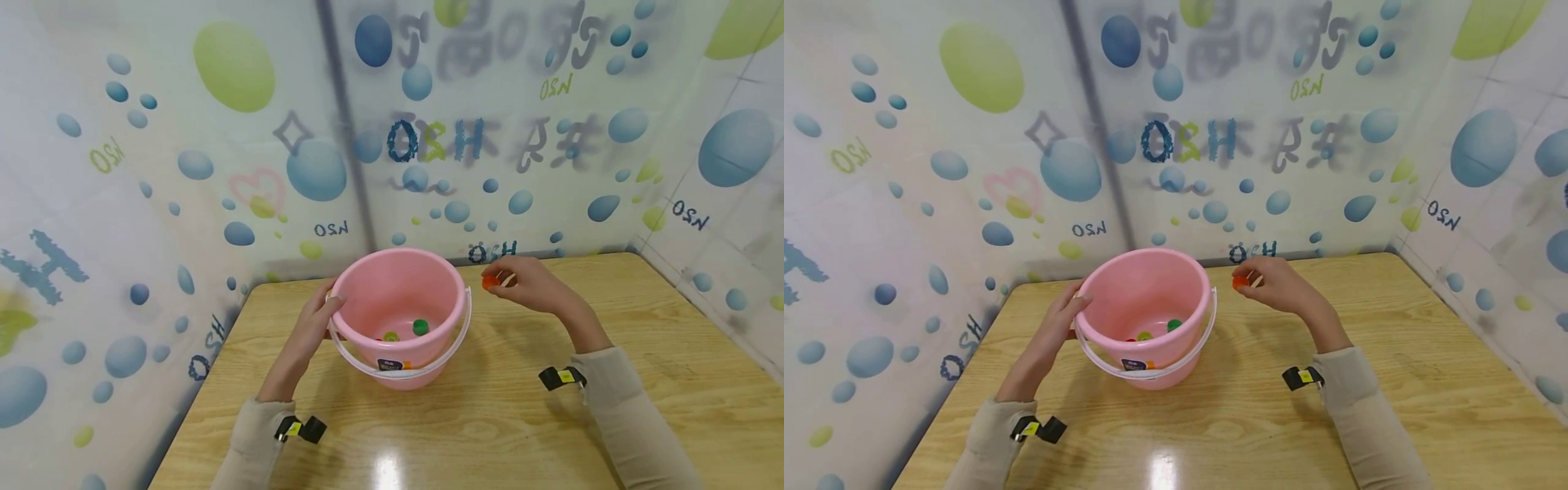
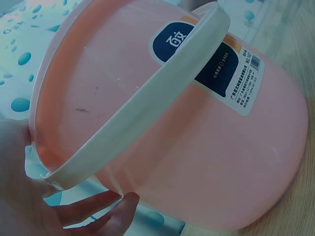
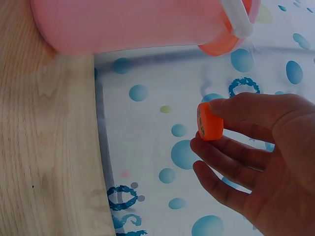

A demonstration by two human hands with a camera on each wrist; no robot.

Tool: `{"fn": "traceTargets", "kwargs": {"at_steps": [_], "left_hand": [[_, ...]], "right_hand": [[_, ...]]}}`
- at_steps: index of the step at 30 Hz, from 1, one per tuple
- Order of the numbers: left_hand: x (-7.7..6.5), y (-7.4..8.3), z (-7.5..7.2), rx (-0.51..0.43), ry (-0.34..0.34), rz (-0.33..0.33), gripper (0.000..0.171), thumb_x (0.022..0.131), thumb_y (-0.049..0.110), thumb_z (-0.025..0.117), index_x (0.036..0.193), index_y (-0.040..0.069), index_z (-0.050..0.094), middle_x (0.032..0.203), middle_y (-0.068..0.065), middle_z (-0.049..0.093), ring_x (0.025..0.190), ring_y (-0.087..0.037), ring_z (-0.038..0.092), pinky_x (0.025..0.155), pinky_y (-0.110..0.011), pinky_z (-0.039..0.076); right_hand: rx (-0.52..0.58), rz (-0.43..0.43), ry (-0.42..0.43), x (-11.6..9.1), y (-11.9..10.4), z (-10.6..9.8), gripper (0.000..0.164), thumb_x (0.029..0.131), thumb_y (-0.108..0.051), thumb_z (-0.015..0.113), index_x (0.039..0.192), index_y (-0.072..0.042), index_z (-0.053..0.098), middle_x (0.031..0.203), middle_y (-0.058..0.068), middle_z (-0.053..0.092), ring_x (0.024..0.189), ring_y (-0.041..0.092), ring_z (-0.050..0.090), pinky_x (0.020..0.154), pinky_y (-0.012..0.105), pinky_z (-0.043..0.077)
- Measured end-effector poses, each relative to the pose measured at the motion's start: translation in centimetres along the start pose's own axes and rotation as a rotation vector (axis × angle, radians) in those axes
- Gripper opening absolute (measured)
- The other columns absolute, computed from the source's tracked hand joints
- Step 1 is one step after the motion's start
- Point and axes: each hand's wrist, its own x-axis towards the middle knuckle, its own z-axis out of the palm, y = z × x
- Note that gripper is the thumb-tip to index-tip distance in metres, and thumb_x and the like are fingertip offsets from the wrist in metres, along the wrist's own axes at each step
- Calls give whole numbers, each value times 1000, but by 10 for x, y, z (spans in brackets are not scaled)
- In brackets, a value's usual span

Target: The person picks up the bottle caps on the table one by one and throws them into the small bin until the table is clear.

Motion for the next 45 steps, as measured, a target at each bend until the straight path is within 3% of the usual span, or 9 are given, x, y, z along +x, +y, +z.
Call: {"fn": "traceTargets", "kwargs": {"at_steps": [28,38,45], "left_hand": [[0,-3,-1,11,4,-10,53,106,45,47,155,26,42,138,-16,63,95,-30,72,74,-34,61],[0,-3,-1,4,-2,15,50,106,44,46,154,29,43,142,-10,61,101,-38,70,76,-35,61],[0,-3,0,4,1,10,52,106,44,47,154,26,43,139,-15,63,94,-32,72,74,-33,61]], "right_hand": [[-4,-29,26,-7,-15,-13,31,96,-8,71,126,-1,69,116,13,72,101,26,69,85,42,62],[-10,-51,32,-6,-17,-13,30,95,-9,72,125,-2,69,116,12,73,100,24,70,84,40,62],[-13,-69,37,-2,-19,-8,31,95,-10,72,125,-1,69,115,13,73,100,25,70,83,41,62]]}}
